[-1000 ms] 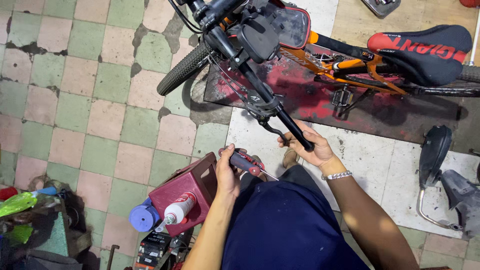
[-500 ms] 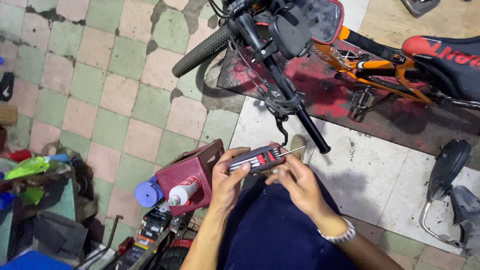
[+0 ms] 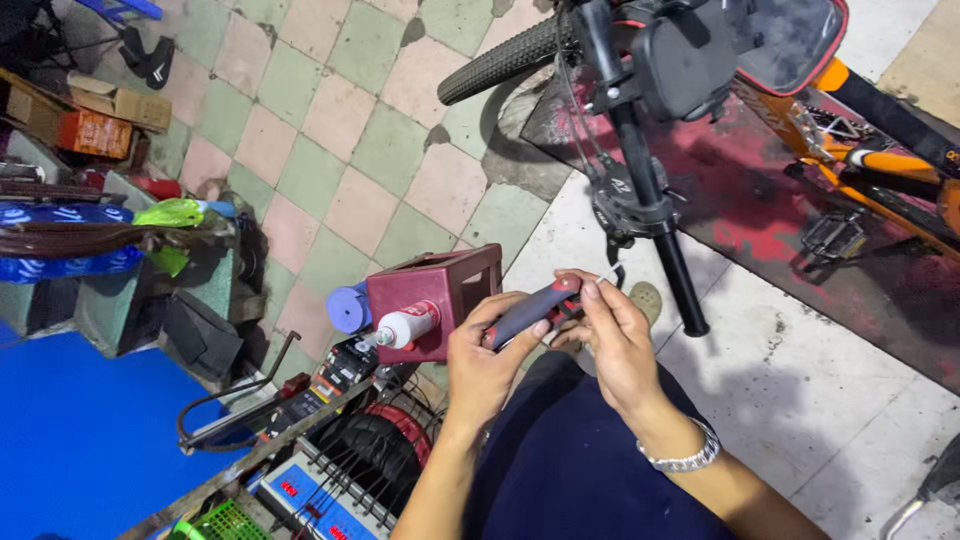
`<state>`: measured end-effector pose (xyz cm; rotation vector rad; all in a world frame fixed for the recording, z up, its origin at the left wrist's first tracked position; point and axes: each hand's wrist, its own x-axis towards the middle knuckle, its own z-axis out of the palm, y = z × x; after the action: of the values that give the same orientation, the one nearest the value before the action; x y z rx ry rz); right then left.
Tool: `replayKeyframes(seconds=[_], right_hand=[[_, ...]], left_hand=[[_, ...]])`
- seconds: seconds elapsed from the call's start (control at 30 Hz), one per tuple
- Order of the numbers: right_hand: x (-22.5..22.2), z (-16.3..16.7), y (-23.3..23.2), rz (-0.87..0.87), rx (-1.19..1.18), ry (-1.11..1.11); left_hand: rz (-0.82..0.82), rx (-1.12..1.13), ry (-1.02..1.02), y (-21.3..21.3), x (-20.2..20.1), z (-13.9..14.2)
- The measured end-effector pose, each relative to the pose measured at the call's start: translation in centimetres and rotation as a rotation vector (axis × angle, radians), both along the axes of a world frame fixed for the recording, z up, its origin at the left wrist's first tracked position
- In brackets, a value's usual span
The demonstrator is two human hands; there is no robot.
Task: The person adjusts the front brake caliper and handlebar components of a bicycle using a multi-tool hex key set and applying fluid from a syringe. They manipulate the tool to tighten screws on the brake assembly and handle a bottle of fluid.
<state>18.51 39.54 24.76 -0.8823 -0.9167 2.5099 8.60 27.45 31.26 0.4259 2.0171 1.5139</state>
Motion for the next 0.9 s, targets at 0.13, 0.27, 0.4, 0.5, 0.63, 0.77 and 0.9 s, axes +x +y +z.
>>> replayKeyframes(seconds=[0.13, 0.27, 0.4, 0.5, 0.63, 0.77, 0.9], right_hand=[[-0.3, -0.3, 1.7, -0.003, -0.058, 0.033], [-0.7, -0.1, 2.9, 0.037, -0.160, 0.025], [-1.4, 0.1, 3.6, 0.037, -0.228, 0.083], [-1.0, 0.7, 3.9, 0.096, -0.079, -0.025], [4.1, 2.4, 4.2, -0.049, 0.859, -0.325], [5.7, -0.8, 10.6, 0.249, 0.903, -0.303], [2.8, -5.2, 14.3, 0.737, 0.173, -0.083]], left_hand=[[-0.027, -0.138, 0.268, 1.4, 0.6, 2.1], [-0.126, -0.185, 0.565, 2.4, 0.5, 3.6], [-0.185, -0.151, 0.662, 3.0, 0.0, 4.1], [-0.189, -0.162, 0.660, 3.0, -0.3, 4.1], [-0.099, -0.214, 0.556, 1.3, -1.1, 4.3], [0.014, -0.236, 0.403, 0.2, -0.9, 2.9], [0.126, -0.216, 0.272, 1.3, 1.5, 0.8]])
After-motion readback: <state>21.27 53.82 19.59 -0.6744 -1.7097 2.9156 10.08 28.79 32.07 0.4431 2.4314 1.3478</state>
